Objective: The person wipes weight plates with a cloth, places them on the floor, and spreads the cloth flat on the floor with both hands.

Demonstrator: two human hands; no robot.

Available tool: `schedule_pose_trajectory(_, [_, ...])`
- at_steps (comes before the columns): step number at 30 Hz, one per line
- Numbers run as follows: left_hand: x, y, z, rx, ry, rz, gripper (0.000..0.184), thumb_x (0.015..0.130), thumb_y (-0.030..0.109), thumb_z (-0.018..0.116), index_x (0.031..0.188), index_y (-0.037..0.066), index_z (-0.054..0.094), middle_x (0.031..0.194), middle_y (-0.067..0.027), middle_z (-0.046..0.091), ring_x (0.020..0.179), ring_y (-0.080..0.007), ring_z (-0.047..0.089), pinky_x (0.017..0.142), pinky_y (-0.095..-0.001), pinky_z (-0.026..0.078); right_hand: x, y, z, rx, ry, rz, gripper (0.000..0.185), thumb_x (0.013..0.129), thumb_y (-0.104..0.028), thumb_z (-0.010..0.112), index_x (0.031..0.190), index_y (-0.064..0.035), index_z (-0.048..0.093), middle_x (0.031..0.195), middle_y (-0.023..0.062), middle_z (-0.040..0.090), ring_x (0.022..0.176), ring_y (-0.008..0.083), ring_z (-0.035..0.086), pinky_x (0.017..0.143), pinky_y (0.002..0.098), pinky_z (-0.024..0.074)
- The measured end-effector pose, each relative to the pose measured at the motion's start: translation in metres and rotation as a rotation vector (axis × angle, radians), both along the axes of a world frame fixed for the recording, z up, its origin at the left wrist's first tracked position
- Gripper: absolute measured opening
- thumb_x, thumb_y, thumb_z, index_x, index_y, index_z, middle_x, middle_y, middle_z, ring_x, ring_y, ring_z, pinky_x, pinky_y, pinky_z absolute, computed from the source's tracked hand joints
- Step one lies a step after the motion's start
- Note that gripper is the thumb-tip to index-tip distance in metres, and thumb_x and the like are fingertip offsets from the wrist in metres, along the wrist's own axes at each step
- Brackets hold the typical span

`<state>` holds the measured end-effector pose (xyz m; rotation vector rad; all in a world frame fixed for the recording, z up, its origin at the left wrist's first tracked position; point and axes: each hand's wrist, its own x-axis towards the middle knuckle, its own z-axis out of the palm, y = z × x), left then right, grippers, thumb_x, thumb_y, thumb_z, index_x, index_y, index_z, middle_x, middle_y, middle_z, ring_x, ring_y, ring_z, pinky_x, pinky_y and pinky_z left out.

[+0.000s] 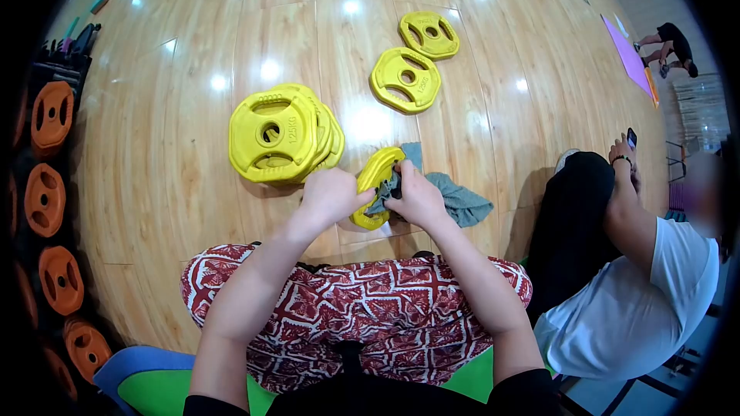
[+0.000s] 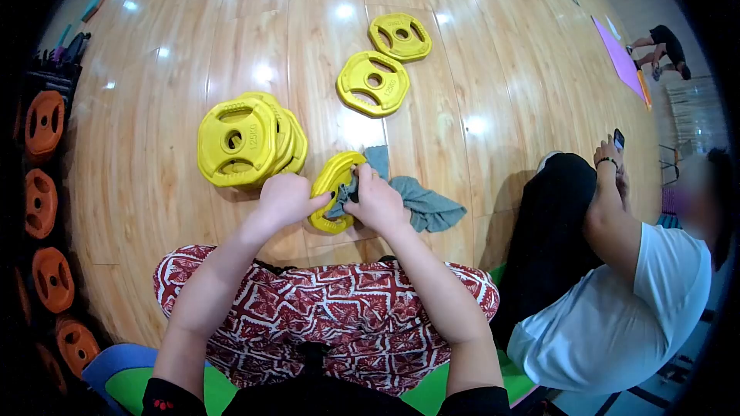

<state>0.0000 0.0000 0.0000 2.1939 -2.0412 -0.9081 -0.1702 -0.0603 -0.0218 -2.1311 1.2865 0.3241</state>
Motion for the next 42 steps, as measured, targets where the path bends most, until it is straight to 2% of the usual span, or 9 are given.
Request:
schedule_pose_trajectory(2, [0.001,0.001,0.003,-0.011,-0.007,-0.018,0.046,0.073,0.046,0.052,0.063,0.003,0.063,0.058,-0.0143,0.058,0.056,-0.0296,0.059,0.054,-0.0382,0.048,-0.006,0.0,-0.009,-0.053,-0.283,0.017,0.062,0.062,-0.022,0.068,0.111,-0.0018,0.036,0.1,0.0211,0.052,0.092,0.0331,0.054,0.078,0.0367,0.0437])
schedule_pose_trajectory(6, [0.005,0.002,-0.009,-0.026,0.016,0.022,0.046,0.073,0.045,0.052,0.062,0.002,0.063,0.058,-0.0146,0.058,0.056,-0.0293,0.059,0.054,-0.0384,0.048,-0.007,-0.005,0.006,0.081,-0.257,-0.012,0.062,0.062,-0.024,0.069,0.11,-0.0018,0.037,0.095,0.0211,0.052,0.089,0.0329,0.054,0.076,0.0364,0.0444])
schedule_pose_trajectory(9, [0.0,0.0,-0.011,-0.024,0.022,0.044,0.046,0.073,0.045,0.052,0.063,0.002,0.063,0.059,-0.015,0.059,0.057,-0.0291,0.059,0.054,-0.0385,0.048,-0.004,0.0,0.017,-0.2,-0.281,0.055,0.057,0.066,-0.029,0.066,0.111,-0.0057,0.04,0.095,0.0164,0.053,0.09,0.0314,0.054,0.074,0.0388,0.0452])
schedule_pose_trajectory(12, [0.006,0.0,-0.013,-0.048,0.02,0.026,0.051,0.074,0.047,0.048,0.061,0.0,0.062,0.057,-0.0177,0.057,0.056,-0.0316,0.058,0.055,-0.04,0.046,0.001,0.0,0.003,-0.118,-0.097,0.105,0.036,0.073,-0.03,0.058,0.099,-0.0068,0.051,0.081,0.0123,0.057,0.078,0.03,0.058,0.066,0.0409,0.0463])
schedule_pose_trajectory(16, [0.008,-0.001,-0.019,-0.017,0.01,0.056,0.052,0.075,0.048,0.048,0.061,-0.001,0.062,0.057,-0.0178,0.057,0.055,-0.0314,0.057,0.054,-0.0399,0.046,-0.005,0.002,-0.004,-0.027,0.027,0.172,0.032,0.073,-0.028,0.057,0.096,-0.0072,0.051,0.077,0.0123,0.058,0.073,0.0309,0.058,0.063,0.0418,0.0464])
schedule_pose_trajectory(21, [0.002,0.0,-0.015,-0.035,0.018,0.056,0.052,0.075,0.048,0.048,0.06,-0.001,0.061,0.056,-0.017,0.057,0.054,-0.0311,0.057,0.053,-0.0395,0.046,0.0,0.01,-0.011,-0.301,-0.186,0.022,0.033,0.069,-0.023,0.062,0.093,-0.0068,0.046,0.078,0.0131,0.059,0.071,0.0316,0.058,0.06,0.0409,0.0458])
schedule_pose_trajectory(28, [-0.011,0.003,0.002,-0.135,-0.035,-0.062,0.045,0.071,0.046,0.054,0.058,0.003,0.062,0.052,-0.0132,0.056,0.048,-0.0273,0.057,0.047,-0.0372,0.045,0.004,0.006,-0.016,-0.41,-0.095,-0.045,0.042,0.065,-0.02,0.066,0.092,-0.005,0.038,0.075,0.0139,0.059,0.066,0.0304,0.059,0.054,0.039,0.0462])
schedule_pose_trajectory(33, [-0.013,0.004,0.004,-0.171,0.005,-0.098,0.044,0.07,0.045,0.055,0.057,0.003,0.062,0.05,-0.0129,0.055,0.045,-0.0274,0.055,0.046,-0.0371,0.045,0.0,0.005,-0.026,-0.664,0.055,0.132,0.016,0.067,-0.012,0.055,0.079,-0.0046,0.047,0.056,0.0076,0.056,0.052,0.0223,0.059,0.045,0.0352,0.0469])
schedule_pose_trajectory(42, [-0.004,0.002,0.006,-0.032,0.066,-0.097,0.043,0.068,0.043,0.058,0.058,0.001,0.061,0.055,-0.0154,0.056,0.051,-0.0297,0.057,0.051,-0.0386,0.046,-0.002,-0.001,-0.03,-0.422,-0.069,0.252,0.014,0.072,-0.01,0.051,0.078,0.002,0.044,0.058,0.0162,0.056,0.054,0.0311,0.058,0.049,0.0392,0.0469])
